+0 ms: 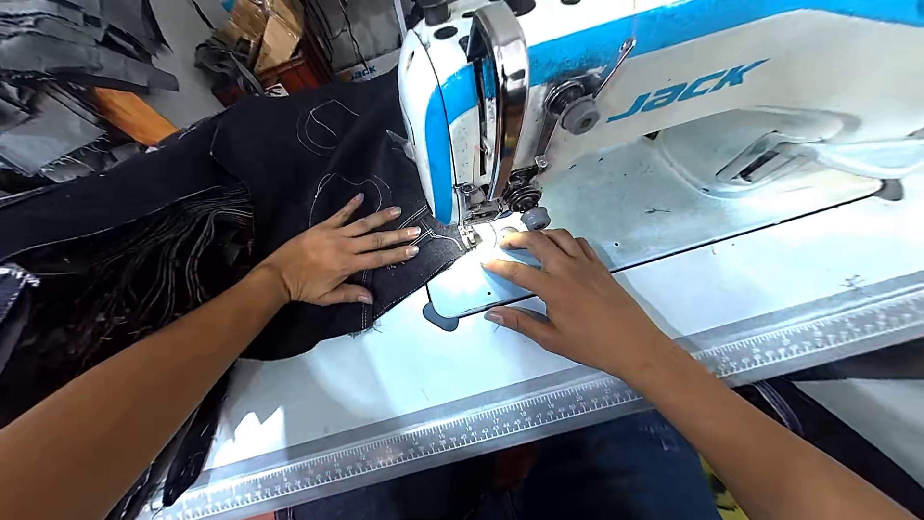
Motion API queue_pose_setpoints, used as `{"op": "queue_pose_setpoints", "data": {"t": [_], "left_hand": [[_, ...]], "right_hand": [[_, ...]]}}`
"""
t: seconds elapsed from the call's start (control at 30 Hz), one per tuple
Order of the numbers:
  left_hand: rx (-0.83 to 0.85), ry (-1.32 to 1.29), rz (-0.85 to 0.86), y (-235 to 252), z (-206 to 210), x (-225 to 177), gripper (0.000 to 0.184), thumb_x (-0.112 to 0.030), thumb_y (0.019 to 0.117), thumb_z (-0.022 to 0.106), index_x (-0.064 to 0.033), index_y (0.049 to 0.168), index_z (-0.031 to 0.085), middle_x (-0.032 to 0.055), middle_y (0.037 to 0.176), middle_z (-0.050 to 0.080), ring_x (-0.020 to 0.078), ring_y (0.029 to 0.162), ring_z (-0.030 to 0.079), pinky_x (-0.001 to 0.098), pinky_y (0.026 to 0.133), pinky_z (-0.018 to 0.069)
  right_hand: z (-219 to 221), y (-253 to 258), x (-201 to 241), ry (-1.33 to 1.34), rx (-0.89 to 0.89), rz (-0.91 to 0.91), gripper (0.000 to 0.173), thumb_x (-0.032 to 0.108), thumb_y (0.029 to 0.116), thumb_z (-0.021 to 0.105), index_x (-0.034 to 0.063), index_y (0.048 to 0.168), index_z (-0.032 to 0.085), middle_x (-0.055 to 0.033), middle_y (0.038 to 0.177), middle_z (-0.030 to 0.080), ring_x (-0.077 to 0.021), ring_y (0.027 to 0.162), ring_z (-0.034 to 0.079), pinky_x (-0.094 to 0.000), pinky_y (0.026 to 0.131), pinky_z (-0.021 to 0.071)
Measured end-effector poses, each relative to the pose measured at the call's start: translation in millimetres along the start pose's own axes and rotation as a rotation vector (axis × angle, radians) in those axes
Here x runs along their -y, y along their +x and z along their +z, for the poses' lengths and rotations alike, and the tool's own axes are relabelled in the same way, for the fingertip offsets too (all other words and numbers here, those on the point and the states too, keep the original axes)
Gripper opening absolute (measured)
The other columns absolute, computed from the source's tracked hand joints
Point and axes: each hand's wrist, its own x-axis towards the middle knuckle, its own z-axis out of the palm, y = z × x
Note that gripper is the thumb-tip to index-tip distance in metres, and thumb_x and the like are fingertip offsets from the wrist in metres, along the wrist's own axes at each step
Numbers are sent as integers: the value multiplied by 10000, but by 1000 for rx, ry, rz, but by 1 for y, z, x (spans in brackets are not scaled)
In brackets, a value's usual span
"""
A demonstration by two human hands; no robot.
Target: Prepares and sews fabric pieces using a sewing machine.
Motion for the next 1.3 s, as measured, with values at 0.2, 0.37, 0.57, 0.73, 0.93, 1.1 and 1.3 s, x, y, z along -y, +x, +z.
{"op": "queue_pose_setpoints", "data": {"t": [0.2, 0.37, 0.57, 0.73, 0.93, 1.1, 1.3], "left_hand": [[6, -57, -81, -2, 0, -9, 767, -726, 992, 143, -317, 1601, 367, -68, 1686, 291, 276, 1580, 189, 728, 1174, 207], [7, -55, -67, -2, 2, -7, 771, -728, 991, 132, -321, 1607, 353, -78, 1692, 270, 258, 1584, 172, 702, 1193, 206], [3, -60, -82, -1, 1, -8, 759, -724, 992, 142, -328, 1601, 362, -80, 1687, 284, 261, 1578, 197, 704, 1180, 235], [-17, -61, -116, -3, 2, -12, 756, -717, 997, 152, -316, 1601, 366, -71, 1684, 295, 269, 1579, 194, 714, 1176, 231], [-142, -66, -651, 21, 4, -130, 669, -657, 1020, 299, -285, 1552, 461, -62, 1658, 352, 282, 1560, 251, 799, 1113, 236], [-435, -143, -786, 60, 7, -236, 343, -216, 1041, 457, -291, 1244, 723, -28, 1385, 661, 380, 1417, 485, 843, 1068, 232], [-428, -134, -693, 69, -14, -216, 320, -437, 1047, 517, -228, 944, 738, -58, 952, 716, 144, 1038, 689, 543, 1099, 434]], "right_hand": [[2, -2, 1, -15, -20, -15, 624, 707, 935, 445, 270, 1282, 724, -51, 1361, 624, -294, 1230, 558, -484, 904, 459], [3, -3, -2, -17, -20, -5, 608, 714, 931, 449, 288, 1261, 730, -30, 1359, 625, -275, 1234, 554, -469, 906, 462], [2, -1, -3, 31, -10, 16, 600, 718, 921, 477, 286, 1247, 736, -18, 1353, 626, -278, 1227, 560, -486, 919, 479], [2, -1, -1, 28, -13, 18, 611, 726, 907, 488, 286, 1252, 735, -15, 1347, 625, -272, 1215, 558, -476, 912, 473], [2, -10, -5, 178, -164, -105, 342, 460, 997, 557, 255, 1184, 757, 22, 1223, 676, -172, 1116, 622, -371, 893, 540], [-11, -20, -1, 96, 39, -289, 328, 373, 1048, 454, 391, 1261, 703, 0, 1330, 651, -233, 1180, 621, -434, 857, 524], [-30, -41, -5, 136, 156, -514, 465, 648, 1018, 401, 373, 1289, 659, -66, 1274, 637, -281, 1128, 614, -477, 879, 510]]}}
